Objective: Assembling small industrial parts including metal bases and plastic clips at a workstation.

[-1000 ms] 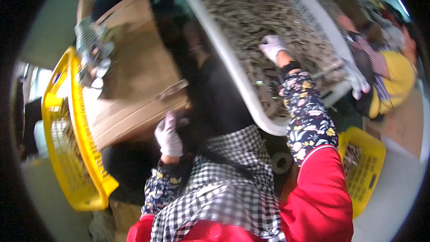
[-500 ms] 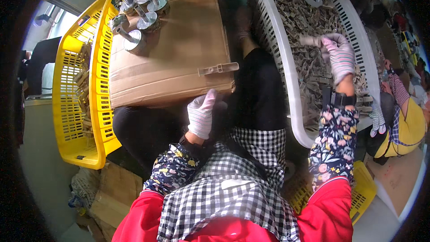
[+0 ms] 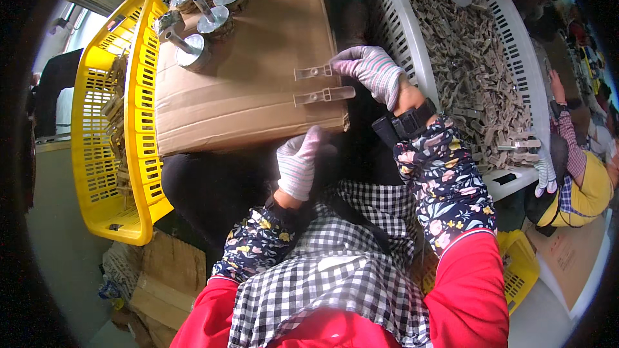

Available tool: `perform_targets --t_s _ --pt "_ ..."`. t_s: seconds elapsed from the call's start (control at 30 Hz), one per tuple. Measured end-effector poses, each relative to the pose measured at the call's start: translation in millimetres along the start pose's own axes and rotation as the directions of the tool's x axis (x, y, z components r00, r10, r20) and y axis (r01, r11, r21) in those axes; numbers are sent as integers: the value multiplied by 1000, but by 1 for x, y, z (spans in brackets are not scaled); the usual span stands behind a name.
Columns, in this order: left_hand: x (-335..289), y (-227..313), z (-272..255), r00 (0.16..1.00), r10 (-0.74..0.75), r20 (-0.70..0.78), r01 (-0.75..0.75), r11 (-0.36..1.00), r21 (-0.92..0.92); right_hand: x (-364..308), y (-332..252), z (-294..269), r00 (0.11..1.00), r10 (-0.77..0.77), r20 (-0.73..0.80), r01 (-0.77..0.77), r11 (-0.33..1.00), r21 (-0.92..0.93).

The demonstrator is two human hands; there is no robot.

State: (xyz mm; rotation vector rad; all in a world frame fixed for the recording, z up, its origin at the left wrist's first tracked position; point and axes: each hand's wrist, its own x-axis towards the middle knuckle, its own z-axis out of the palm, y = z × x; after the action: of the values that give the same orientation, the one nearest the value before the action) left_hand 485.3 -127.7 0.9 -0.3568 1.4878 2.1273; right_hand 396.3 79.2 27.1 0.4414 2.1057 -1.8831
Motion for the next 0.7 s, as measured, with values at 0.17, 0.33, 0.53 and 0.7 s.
perform_targets --t_s 0.17,0.33,0.53,0.7 --pt "-2 3 0 1000 -5 -11 6 1000 22 7 5 3 1000 3 25 -5 998 60" --pt "-2 4 1 1000 -11 -15 11 999 37 10 10 3 1000 -11 26 10 999 35" --pt "-2 4 0 1000 -16 -19 17 999 30 4 1 9 999 16 30 -16 1000 4" --pt "-2 5 0 999 -33 -15 33 999 26 6 7 10 1000 16 4 -16 1000 13"
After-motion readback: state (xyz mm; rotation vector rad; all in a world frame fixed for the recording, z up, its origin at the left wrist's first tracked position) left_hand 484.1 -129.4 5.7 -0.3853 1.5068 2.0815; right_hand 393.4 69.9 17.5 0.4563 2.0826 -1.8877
